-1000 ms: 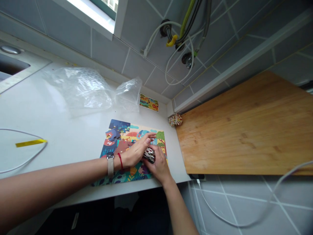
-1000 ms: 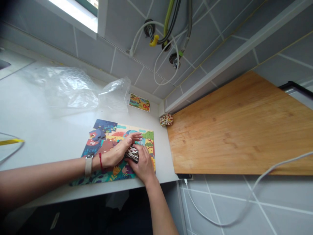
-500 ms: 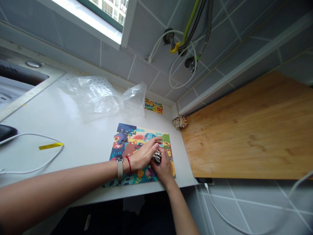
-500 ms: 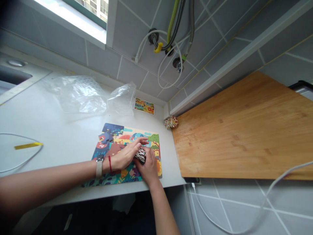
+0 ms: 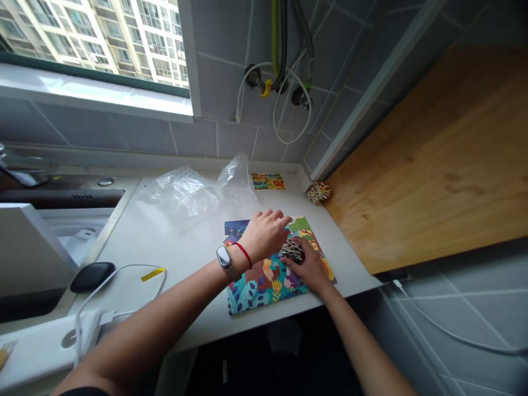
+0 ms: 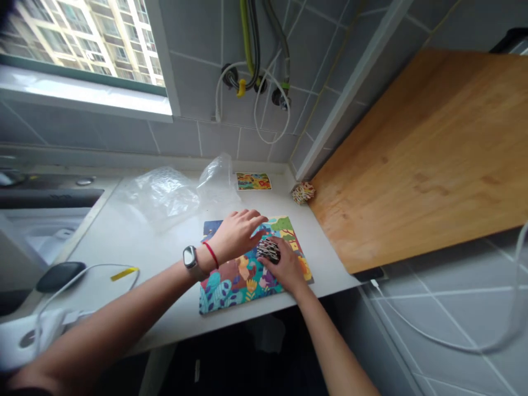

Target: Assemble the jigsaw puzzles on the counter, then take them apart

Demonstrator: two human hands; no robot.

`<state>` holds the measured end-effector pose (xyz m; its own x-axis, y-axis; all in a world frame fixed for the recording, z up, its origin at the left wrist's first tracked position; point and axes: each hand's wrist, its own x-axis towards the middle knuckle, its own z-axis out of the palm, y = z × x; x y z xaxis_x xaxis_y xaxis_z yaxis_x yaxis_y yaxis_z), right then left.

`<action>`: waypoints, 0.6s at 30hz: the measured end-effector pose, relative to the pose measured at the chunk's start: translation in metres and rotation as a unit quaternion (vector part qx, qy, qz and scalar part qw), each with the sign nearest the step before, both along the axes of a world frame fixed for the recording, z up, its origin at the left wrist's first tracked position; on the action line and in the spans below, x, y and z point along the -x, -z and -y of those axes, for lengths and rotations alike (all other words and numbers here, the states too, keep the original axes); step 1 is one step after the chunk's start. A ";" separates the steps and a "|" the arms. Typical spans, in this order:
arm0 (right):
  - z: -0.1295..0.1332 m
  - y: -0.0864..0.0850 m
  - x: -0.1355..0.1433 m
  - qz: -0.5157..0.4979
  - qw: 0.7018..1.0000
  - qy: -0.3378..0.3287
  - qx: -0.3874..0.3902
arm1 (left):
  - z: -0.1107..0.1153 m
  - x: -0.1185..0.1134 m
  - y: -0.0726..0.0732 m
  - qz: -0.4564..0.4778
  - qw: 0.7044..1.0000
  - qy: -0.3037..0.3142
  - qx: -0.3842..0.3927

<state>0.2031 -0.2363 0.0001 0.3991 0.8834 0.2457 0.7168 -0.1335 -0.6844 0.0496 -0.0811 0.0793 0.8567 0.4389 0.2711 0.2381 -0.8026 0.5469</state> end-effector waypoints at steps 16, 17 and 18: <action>-0.141 -0.076 0.025 -0.471 0.842 -0.188 0.184 | -0.127 0.061 -0.027 -0.139 0.939 -0.314 0.030; -0.154 -0.077 0.027 -0.499 0.818 -0.202 0.204 | -0.127 0.058 -0.023 -0.141 0.937 -0.317 0.032; -0.165 -0.076 0.028 -0.522 0.801 -0.204 0.211 | -0.127 0.056 -0.021 -0.143 0.935 -0.323 0.032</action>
<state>0.1748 -0.0712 0.0763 -0.1512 0.9087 -0.3892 -0.1737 -0.4120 -0.8945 -0.0068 0.0460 0.1002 0.4400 0.8976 0.0269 0.8058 -0.4079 0.4294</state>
